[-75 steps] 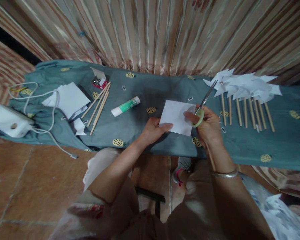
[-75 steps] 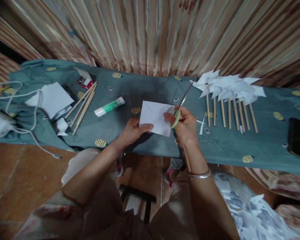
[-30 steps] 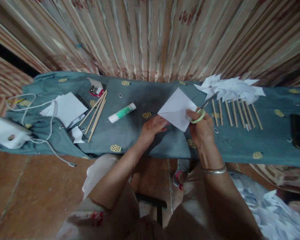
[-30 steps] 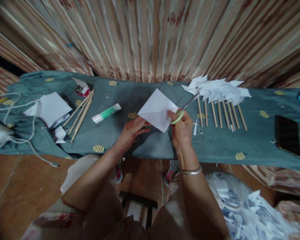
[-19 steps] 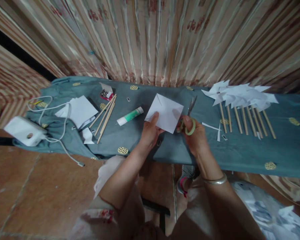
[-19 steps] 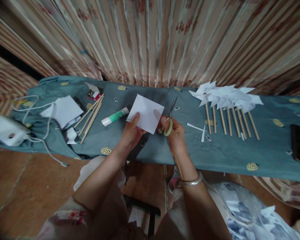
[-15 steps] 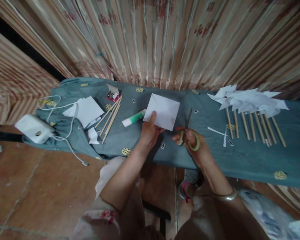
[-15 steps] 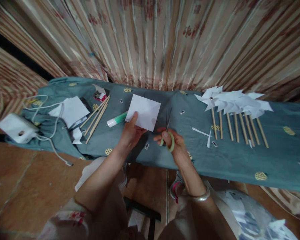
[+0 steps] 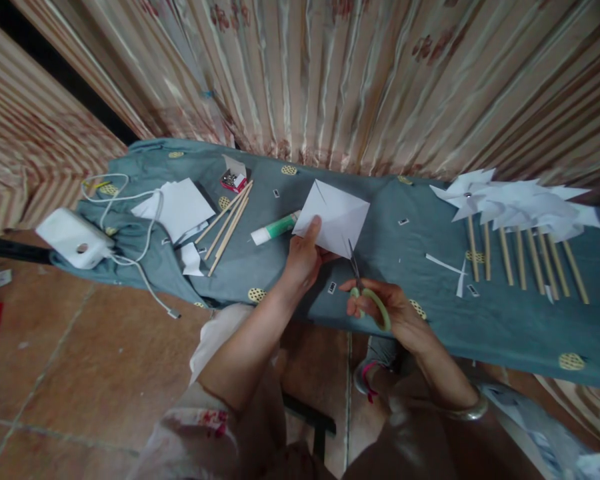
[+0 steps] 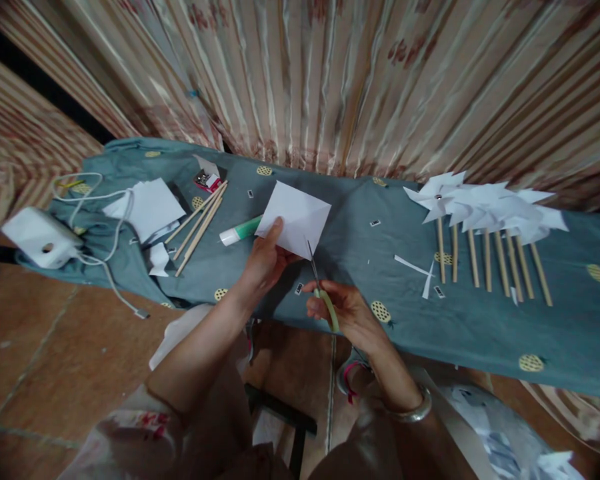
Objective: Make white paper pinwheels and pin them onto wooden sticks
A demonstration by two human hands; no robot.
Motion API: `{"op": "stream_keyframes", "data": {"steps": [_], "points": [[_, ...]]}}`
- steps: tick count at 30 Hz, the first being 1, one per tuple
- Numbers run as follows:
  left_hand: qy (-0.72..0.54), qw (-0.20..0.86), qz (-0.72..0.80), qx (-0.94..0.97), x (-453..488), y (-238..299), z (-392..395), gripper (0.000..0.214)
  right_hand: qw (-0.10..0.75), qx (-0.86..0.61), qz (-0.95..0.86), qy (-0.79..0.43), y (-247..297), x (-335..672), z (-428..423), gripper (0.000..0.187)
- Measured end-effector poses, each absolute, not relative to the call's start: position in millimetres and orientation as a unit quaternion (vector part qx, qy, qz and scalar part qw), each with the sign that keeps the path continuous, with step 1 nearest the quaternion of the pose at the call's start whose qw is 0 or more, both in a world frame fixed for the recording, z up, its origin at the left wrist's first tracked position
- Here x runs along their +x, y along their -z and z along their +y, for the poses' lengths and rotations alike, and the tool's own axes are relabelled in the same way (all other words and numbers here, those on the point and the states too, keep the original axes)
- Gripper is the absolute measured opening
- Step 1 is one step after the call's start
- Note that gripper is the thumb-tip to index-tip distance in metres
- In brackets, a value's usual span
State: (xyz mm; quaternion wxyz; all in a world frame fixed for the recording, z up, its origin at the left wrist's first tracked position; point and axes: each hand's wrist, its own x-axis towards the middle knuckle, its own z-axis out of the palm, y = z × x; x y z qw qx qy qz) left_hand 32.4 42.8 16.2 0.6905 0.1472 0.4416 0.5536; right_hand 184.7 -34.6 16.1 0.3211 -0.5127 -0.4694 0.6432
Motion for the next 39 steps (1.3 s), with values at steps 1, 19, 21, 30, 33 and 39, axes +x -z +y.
{"op": "stream_keyframes", "data": {"steps": [1,19,21,30,33,39], "points": [[-0.551,0.691,0.444,0.148,32.3,-16.3,42.9,0.017,0.325,-0.513,-0.464,-0.645,-16.0,184.4,-34.6,0.050],[-0.545,0.697,0.440,0.155,31.1,-16.7,42.8,0.020,0.315,-0.531,-0.397,-0.679,-16.3,182.4,-34.3,0.046],[-0.544,0.698,0.440,0.153,31.0,-17.2,42.9,0.019,0.320,-0.534,-0.388,-0.679,-18.6,181.0,-33.9,0.045],[-0.536,0.700,0.444,0.161,32.4,-15.5,40.5,0.018,0.332,-0.539,-0.384,-0.672,-20.1,177.6,-32.0,0.042],[-0.528,0.703,0.447,0.162,34.4,-13.9,38.2,0.019,0.336,-0.541,-0.385,-0.668,-20.0,177.1,-31.3,0.042],[-0.528,0.700,0.451,0.167,34.4,-12.8,37.6,0.022,0.337,-0.540,-0.384,-0.669,-16.1,179.2,-32.4,0.038]]}}
